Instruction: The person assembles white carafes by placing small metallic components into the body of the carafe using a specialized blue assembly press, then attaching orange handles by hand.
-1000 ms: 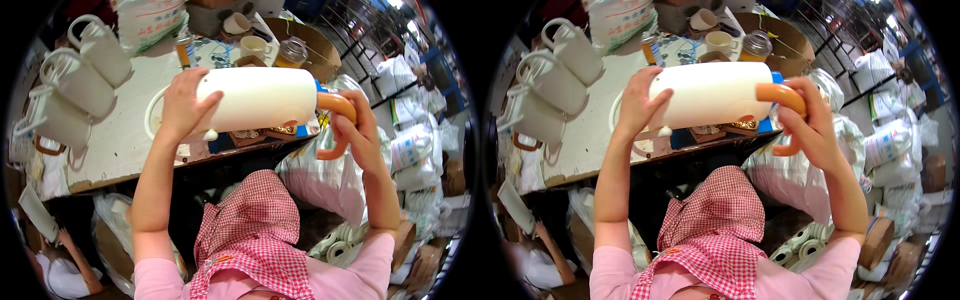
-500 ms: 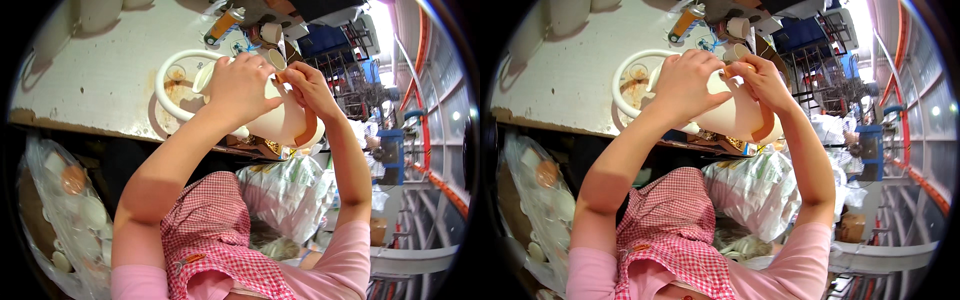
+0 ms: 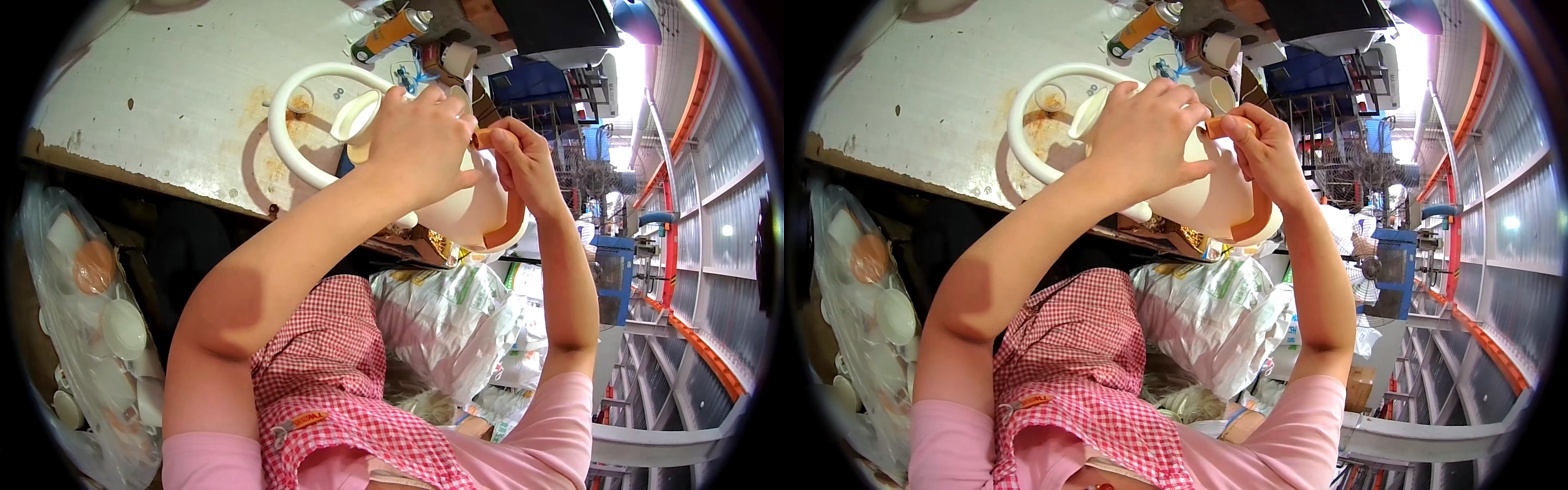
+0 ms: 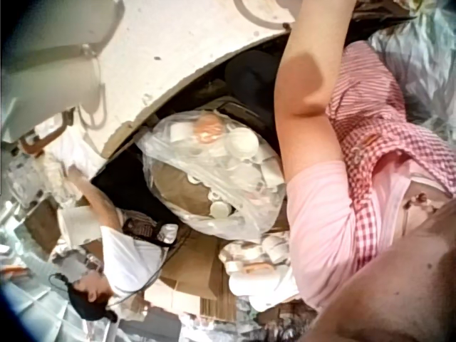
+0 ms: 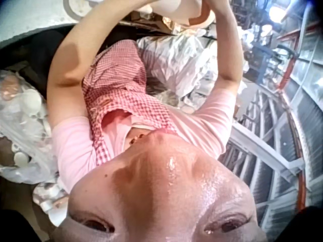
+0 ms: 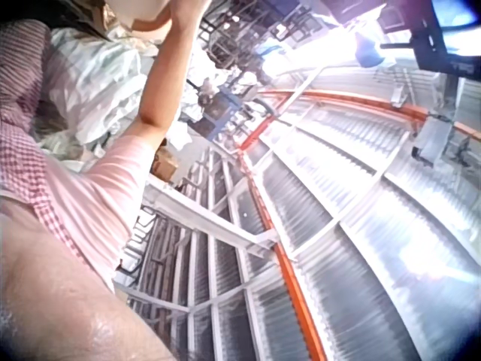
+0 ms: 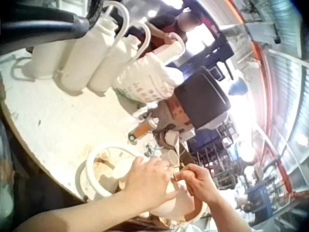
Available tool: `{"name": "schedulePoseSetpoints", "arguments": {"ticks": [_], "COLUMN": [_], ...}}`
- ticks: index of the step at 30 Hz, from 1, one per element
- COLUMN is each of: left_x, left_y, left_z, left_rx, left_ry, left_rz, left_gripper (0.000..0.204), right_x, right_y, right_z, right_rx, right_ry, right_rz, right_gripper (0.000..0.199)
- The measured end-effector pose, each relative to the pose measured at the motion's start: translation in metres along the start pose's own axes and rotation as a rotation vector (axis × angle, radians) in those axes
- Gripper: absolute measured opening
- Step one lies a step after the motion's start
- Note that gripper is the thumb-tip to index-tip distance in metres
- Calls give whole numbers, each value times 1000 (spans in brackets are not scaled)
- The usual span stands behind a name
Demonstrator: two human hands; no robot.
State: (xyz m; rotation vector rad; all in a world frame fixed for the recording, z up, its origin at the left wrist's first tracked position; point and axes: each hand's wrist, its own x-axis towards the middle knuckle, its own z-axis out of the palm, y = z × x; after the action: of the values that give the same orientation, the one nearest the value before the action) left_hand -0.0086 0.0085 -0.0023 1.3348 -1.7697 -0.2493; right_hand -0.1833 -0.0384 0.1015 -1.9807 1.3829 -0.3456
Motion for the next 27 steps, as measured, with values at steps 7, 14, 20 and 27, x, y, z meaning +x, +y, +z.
{"name": "schedulePoseSetpoints", "arguments": {"ticks": [7,14,20,27], "left_x": [1,-2,2,3], "left_y": [-1,-6,2,-5], "left_z": [-6,3,3,7], "left_rx": [-18,-52,-68,-101], "left_ry": [-53,53,32,87], "left_rz": [-11,1,26,64], "left_gripper": [54,56,58,57], "right_x": [0,2,4,3], "right_y": [-26,-41,-22,-18], "right_z": [4,10,-2,3], "right_rx": [-248,-777,-846,-876], "right_ry": [0,41,49,84], "right_rz": [-46,-282,-468,-462], "right_gripper": [27,33,36,34]}}
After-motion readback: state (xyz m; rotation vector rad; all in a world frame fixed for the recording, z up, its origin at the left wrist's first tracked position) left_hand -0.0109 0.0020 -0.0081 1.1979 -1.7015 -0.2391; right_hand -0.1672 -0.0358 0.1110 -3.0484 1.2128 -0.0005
